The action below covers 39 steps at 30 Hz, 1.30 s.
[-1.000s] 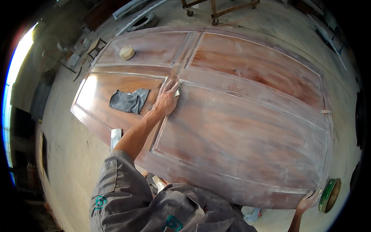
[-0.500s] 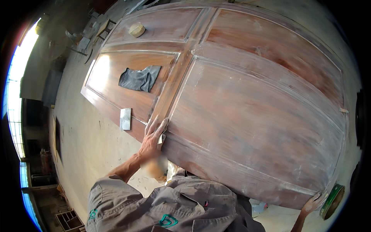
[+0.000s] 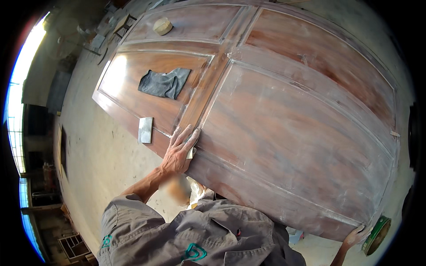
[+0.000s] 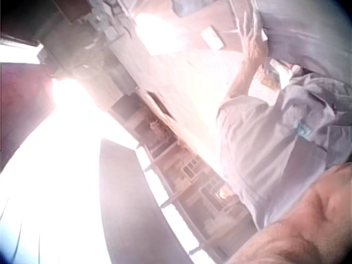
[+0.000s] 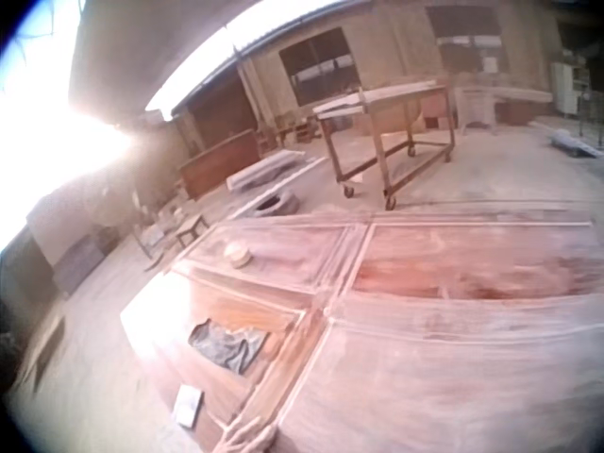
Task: The person sands a large wooden door lying flat on the floor using a sanding block. They move the block across the surface and along the edges to smooth the wood.
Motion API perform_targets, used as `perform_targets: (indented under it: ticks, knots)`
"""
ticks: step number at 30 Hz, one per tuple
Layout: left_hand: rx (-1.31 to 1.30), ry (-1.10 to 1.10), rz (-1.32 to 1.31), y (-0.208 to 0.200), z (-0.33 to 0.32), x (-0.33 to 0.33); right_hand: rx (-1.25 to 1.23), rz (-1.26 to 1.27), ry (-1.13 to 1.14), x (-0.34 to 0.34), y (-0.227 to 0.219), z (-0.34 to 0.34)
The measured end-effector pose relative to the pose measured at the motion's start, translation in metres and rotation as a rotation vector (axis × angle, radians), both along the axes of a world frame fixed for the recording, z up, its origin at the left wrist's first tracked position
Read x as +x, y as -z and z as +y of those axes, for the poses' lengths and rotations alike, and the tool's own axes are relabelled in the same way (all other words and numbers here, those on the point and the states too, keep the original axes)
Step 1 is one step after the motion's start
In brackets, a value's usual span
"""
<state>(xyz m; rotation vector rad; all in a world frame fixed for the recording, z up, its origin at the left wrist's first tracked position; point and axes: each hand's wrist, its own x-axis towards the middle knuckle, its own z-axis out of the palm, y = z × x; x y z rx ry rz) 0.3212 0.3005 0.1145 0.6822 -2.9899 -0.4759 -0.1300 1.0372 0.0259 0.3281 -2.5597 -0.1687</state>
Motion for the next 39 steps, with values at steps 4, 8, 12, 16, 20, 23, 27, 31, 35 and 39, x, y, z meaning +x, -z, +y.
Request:
perform_targets:
  ticks: [4, 8, 12, 16, 20, 23, 27, 31, 35, 39]
  knots:
    - [-0.058, 0.050, 0.077, 0.007, -0.041, -0.045, -0.061, -0.021, 0.032, 0.005, -0.001, -0.012]
    - [-0.134, 0.152, 0.118, 0.023, -0.087, -0.101, -0.119, -0.036, 0.075, 0.009, -0.001, -0.015]
    - [-0.164, 0.129, 0.156, 0.026, -0.093, -0.118, -0.109, -0.002, 0.076, 0.009, 0.002, -0.007]
    - [-0.130, 0.092, 0.137, 0.029, -0.144, -0.188, -0.118, -0.031, 0.074, 0.009, -0.006, -0.025]
    - [-0.116, 0.077, 0.199, 0.033, -0.131, -0.185, -0.093, -0.029, 0.084, 0.012, -0.008, -0.024]
    - [-0.094, 0.067, 0.166, 0.031, -0.105, -0.127, -0.117, -0.027, 0.016, 0.012, -0.007, -0.018]
    - [-0.054, -0.007, 0.187, 0.026, -0.109, -0.142, -0.094, -0.062, 0.010, 0.008, -0.007, -0.019]
    - [-0.047, 0.037, 0.129, 0.018, -0.083, -0.095, -0.099, -0.053, -0.048, 0.001, -0.001, 0.002]
    - [0.108, 0.005, -0.104, -0.021, -0.011, 0.000, -0.134, -0.099, 0.003, 0.000, -0.001, -0.003]
    - [0.124, 0.133, -0.239, -0.043, 0.000, 0.044, -0.136, -0.123, -0.017, 0.003, -0.002, 0.000]
